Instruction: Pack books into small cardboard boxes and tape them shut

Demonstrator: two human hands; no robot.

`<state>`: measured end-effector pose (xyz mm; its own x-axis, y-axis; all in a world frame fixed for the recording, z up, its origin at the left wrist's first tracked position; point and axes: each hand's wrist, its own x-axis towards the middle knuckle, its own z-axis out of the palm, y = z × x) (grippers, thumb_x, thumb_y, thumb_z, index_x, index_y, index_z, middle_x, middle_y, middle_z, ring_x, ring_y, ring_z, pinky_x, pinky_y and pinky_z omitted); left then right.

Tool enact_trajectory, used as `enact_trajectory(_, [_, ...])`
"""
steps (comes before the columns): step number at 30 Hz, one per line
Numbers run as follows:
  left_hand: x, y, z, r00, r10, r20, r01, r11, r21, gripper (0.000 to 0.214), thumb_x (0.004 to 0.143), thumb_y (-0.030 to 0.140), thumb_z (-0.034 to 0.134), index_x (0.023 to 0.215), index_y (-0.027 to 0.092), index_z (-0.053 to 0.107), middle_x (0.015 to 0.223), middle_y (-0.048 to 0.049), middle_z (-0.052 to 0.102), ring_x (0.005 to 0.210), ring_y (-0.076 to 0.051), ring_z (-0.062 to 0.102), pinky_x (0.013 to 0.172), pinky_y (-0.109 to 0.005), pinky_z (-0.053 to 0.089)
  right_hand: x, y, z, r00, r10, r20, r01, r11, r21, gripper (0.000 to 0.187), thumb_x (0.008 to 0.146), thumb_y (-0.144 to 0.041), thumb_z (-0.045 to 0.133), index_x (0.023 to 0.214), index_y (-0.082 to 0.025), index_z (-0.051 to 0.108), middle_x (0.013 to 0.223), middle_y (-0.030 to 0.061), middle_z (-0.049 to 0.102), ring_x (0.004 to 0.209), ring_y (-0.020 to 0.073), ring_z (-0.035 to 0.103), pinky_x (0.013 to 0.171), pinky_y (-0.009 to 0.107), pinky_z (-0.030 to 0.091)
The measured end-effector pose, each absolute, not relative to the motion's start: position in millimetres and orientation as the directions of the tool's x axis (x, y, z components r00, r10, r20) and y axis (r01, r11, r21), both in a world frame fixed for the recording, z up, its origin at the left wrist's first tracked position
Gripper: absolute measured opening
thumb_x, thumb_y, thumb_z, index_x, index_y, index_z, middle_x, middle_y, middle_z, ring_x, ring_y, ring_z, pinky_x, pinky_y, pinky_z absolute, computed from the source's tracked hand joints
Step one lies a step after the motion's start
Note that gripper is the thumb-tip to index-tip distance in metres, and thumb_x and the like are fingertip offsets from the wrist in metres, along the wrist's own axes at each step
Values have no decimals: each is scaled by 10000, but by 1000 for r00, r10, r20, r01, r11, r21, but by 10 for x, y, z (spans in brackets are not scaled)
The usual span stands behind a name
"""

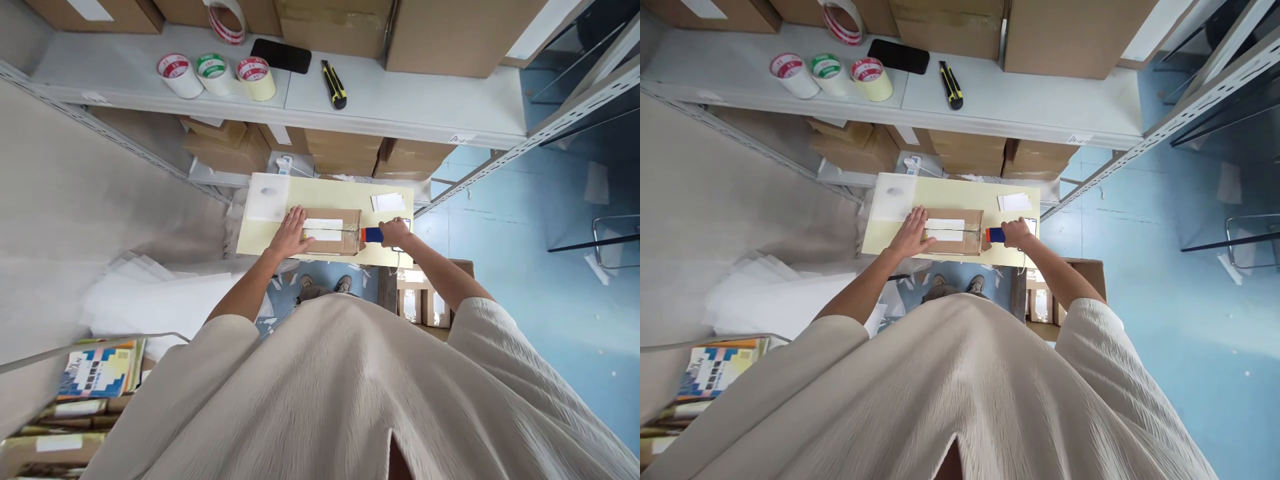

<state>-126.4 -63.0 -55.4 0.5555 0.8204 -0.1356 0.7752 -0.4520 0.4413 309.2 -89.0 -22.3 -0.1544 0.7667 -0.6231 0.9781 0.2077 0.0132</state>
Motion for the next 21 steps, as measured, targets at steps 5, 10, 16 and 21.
enact_trajectory(5, [-1265, -580, -525, 558, 820, -132, 760, -440, 479, 1128, 1064, 658, 644, 1893, -1, 254, 2002, -291, 171, 1891, -453, 103, 1532, -622, 148, 3294, -830, -355, 149, 776, -612, 970, -235, -63, 743, 944, -713, 824, 1430, -168, 689, 1347, 231, 824, 1244, 398, 760, 1057, 453, 533])
enact_trajectory(10, [-1218, -507, -462, 511, 851, -120, 757, -380, 531, 946, 1074, 552, 629, 1863, 92, 387, 1976, -225, 323, 1874, -412, 222, 1522, -592, 253, 3340, -830, -413, 278, 760, -587, 853, -477, -214, 567, 1146, -498, 417, 1422, -109, 723, 1318, 269, 835, 1136, 356, 789, 884, 388, 581])
enact_trajectory(16, [-1124, -535, -362, 405, 910, -82, 779, -297, 553, 690, 1137, 429, 475, 1768, 161, 554, 1863, -181, 534, 1806, -355, 384, 1495, -559, 350, 2887, -919, -501, 266, 790, -552, 899, -409, -153, 487, 1079, -383, 505, 1453, -147, 709, 1351, 263, 816, 1189, 387, 784, 898, 417, 599])
enact_trajectory(21, [-1127, -528, -337, 416, 904, -100, 774, -295, 560, 650, 1131, 330, 451, 1743, 157, 586, 1856, -183, 529, 1799, -353, 387, 1498, -554, 355, 2639, -1038, -633, 297, 761, -576, 883, -449, -139, 547, 1128, -418, 481, 1576, -146, 636, 1512, 291, 727, 1332, 392, 754, 945, 435, 608])
